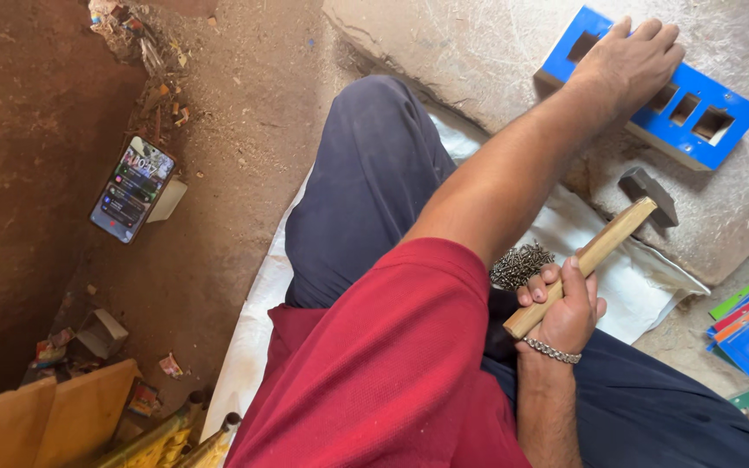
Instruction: The person sits on the floor and assembles wooden frames by placing a blue plastic template over a wooden piece and hammering nails into it. The person repeatedly picks up nails, positions the template, and hammers the nails to secure the frame.
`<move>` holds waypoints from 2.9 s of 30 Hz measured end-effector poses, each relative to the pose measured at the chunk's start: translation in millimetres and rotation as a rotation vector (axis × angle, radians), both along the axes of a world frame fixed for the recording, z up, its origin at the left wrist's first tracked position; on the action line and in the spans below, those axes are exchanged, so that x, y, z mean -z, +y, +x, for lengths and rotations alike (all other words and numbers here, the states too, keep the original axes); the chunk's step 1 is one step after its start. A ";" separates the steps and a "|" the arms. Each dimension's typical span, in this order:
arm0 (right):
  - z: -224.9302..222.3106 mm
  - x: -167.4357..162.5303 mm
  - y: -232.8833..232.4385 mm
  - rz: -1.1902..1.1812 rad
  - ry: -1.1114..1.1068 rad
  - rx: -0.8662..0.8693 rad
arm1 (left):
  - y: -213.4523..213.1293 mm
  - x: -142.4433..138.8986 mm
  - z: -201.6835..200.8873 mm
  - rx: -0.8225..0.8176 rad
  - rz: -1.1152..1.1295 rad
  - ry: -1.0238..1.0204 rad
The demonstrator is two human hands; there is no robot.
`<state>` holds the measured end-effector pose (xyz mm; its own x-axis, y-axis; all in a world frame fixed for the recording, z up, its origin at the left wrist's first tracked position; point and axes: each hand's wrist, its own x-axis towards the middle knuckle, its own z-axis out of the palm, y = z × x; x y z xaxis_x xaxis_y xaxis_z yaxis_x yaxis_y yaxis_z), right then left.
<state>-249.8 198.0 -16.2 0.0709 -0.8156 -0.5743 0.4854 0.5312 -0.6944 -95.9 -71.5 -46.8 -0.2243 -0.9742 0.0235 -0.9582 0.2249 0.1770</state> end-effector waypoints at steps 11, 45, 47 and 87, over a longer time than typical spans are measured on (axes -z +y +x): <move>12.9 -10.9 -0.3 -0.014 0.115 0.037 | 104.5 -33.1 42.1 -0.680 0.130 0.515; 9.7 -10.4 -3.5 -0.072 0.295 0.140 | 64.1 -32.9 67.6 0.093 -0.325 -0.071; 15.0 -21.5 -4.1 -0.096 0.419 0.078 | 64.3 -41.4 64.2 0.031 -0.121 -0.027; -34.9 -18.2 -35.9 -0.130 0.831 0.000 | 4.5 -32.0 55.6 0.247 0.228 -0.048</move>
